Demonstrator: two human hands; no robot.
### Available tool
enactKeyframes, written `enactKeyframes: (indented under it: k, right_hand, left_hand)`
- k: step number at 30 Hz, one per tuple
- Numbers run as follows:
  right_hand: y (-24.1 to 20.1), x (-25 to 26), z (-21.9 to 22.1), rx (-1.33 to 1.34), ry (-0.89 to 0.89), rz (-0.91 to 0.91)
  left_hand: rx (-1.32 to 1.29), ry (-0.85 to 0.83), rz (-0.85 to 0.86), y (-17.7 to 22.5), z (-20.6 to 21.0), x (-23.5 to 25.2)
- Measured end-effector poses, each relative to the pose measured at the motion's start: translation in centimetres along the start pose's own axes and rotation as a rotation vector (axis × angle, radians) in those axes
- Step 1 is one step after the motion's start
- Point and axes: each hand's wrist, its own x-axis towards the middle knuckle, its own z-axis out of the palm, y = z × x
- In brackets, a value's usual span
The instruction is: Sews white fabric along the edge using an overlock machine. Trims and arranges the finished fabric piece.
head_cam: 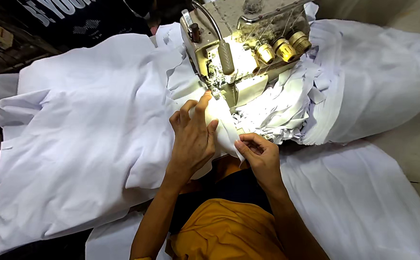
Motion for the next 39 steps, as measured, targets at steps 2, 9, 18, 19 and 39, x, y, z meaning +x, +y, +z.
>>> enactKeyframes:
  k: [2,9,18,19,39]
  right_hand:
    - [0.1,0.2,0.0,-0.017,0.006,-0.008]
    - [0.0,0.4,0.0,-0.051,0.027,0.002]
    - [0.3,0.1,0.2,-0.088,0.030,-0.025]
    - [0.3,0.1,0.1,-0.098,0.024,-0.028]
    - [0.4,-2.5,-2.4,-0.159,-0.062,0.036]
  left_hand:
    - [-0.014,0.003,-0.030,0.1,-0.1,0.3]
    - [-0.100,-0.008,-0.096,0.6,-0.7,0.9]
    - [-0.097,-0.044,-0.082,0.4,-0.9,1.0]
    - [-0.092,-0.027,-0.078,0.4,-0.7,0.8]
    - [-0.661,0.085,-0.145,4.7,2.2,-9.0]
